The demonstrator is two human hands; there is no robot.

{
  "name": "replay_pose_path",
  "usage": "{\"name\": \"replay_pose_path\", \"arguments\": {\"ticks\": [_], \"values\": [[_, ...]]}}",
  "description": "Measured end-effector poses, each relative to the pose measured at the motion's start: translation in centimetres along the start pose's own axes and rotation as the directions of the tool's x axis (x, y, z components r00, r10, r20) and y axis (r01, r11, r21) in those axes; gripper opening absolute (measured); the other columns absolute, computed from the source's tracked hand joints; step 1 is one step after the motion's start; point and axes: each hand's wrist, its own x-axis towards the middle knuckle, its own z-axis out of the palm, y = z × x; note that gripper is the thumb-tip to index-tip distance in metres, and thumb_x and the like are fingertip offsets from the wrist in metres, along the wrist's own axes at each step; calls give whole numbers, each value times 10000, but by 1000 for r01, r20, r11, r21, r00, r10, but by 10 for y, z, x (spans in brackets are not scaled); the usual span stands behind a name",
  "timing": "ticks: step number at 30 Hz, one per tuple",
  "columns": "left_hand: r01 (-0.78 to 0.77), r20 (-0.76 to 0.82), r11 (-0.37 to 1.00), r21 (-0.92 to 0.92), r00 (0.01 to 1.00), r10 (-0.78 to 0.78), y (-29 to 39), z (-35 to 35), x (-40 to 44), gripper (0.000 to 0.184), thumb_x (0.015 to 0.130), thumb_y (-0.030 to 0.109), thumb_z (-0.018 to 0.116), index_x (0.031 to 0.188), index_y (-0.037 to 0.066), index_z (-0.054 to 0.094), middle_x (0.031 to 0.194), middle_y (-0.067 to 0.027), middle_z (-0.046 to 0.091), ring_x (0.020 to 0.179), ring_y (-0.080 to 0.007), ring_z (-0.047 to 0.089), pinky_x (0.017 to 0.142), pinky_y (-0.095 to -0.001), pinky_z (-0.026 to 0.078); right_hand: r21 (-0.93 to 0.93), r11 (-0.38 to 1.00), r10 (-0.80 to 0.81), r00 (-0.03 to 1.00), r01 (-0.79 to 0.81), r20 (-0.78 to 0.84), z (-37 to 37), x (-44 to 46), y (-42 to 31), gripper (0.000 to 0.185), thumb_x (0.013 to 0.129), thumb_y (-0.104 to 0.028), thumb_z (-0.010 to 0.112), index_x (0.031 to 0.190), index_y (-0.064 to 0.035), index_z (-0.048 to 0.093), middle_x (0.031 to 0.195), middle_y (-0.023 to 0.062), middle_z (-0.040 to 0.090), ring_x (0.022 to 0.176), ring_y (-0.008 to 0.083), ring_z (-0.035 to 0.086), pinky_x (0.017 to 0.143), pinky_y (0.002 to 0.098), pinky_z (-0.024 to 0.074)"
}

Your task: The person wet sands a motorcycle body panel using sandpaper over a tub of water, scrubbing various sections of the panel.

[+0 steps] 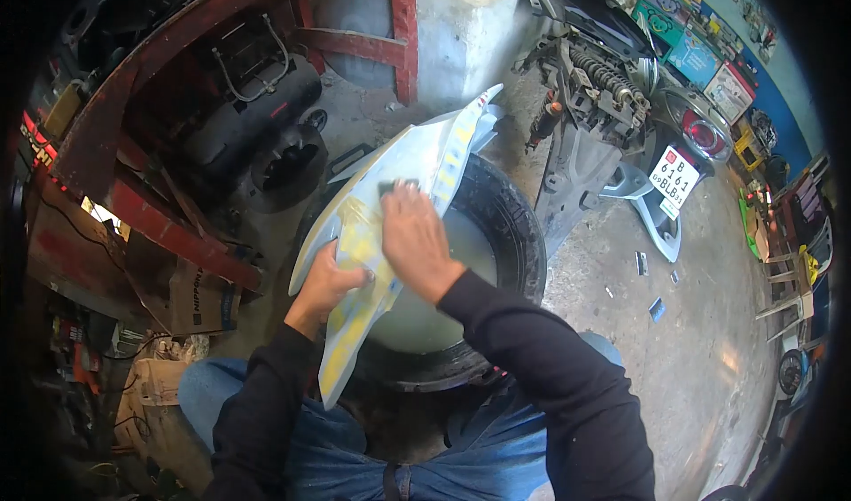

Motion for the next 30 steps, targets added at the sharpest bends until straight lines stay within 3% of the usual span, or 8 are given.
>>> {"name": "replay_pose_path", "arguments": {"ticks": [2, 6, 10, 14, 18, 22, 26, 30], "values": [[-14, -8, 1000, 19, 1000, 14, 1, -1, 2, 423, 770, 19, 708, 1187, -27, 652, 1061, -51, 709, 934, -133, 662, 863, -302, 529, 16, 978, -205, 971, 209, -122, 1, -9, 2, 261, 940, -37, 496, 1150, 82, 596, 1140, 292, 667, 1076, 436, 639, 955, 486, 494], [-2, -7, 1000, -21, 1000, 2, -5, 3, -1, 423, 766, 17, 705, 1183, -25, 653, 1056, -47, 710, 936, -133, 662, 859, -300, 527, 65, 998, 14, 998, -18, 68, -15, 17, 7, 187, 912, -58, 514, 1044, 56, 582, 1069, 278, 658, 990, 422, 625, 911, 480, 475], [-37, 1, 999, 13, 999, 37, 1, 1, -1, 422, 765, 13, 700, 1183, -22, 649, 1053, -43, 709, 934, -131, 661, 858, -297, 525, 20, 981, -186, 958, 195, -217, -6, -9, -4, 169, 929, -14, 509, 1068, 67, 563, 933, 250, 637, 898, 427, 620, 824, 500, 477], [4, -1, 1000, 27, 1000, -4, 1, 5, -3, 418, 765, 13, 700, 1178, -21, 647, 1047, -39, 708, 932, -129, 660, 859, -293, 522, 27, 999, 21, 999, -22, 32, -14, 13, 10, 283, 928, -24, 528, 1173, 113, 564, 958, 269, 653, 910, 437, 641, 854, 502, 487], [-25, -8, 999, 22, 1000, 25, 4, 4, 1, 413, 765, 15, 703, 1173, -20, 649, 1045, -35, 707, 934, -124, 656, 860, -292, 521, -33, 984, -180, 949, 177, -258, -2, -5, -2, 172, 906, 1, 503, 1061, 63, 546, 914, 240, 624, 852, 432, 605, 798, 500, 466], [-30, 1, 999, 16, 1000, 30, 0, 5, 0, 407, 767, 14, 701, 1170, -15, 654, 1043, -34, 705, 928, -119, 652, 852, -290, 521, 25, 997, 73, 993, -75, 89, -15, 14, 9, 230, 922, -62, 503, 1087, 77, 583, 1120, 314, 660, 1050, 424, 626, 916, 482, 455], [-31, 2, 999, -9, 1000, 31, -1, 2, 2, 403, 765, 15, 703, 1164, -16, 657, 1039, -33, 706, 917, -119, 654, 844, -288, 522, -53, 990, -134, 984, 128, -114, 2, -13, 4, 250, 919, -64, 500, 1101, 81, 589, 1109, 304, 658, 1061, 417, 620, 957, 490, 444], [-15, -10, 1000, 19, 1000, 16, -6, 3, 5, 397, 764, 16, 704, 1157, -20, 658, 1039, -32, 706, 907, -118, 655, 839, -287, 524, 3, 999, 52, 997, -52, 55, -12, 5, 3, 244, 934, -62, 478, 1099, 73, 597, 1167, 303, 656, 1100, 413, 617, 1010, 514, 427]]}}
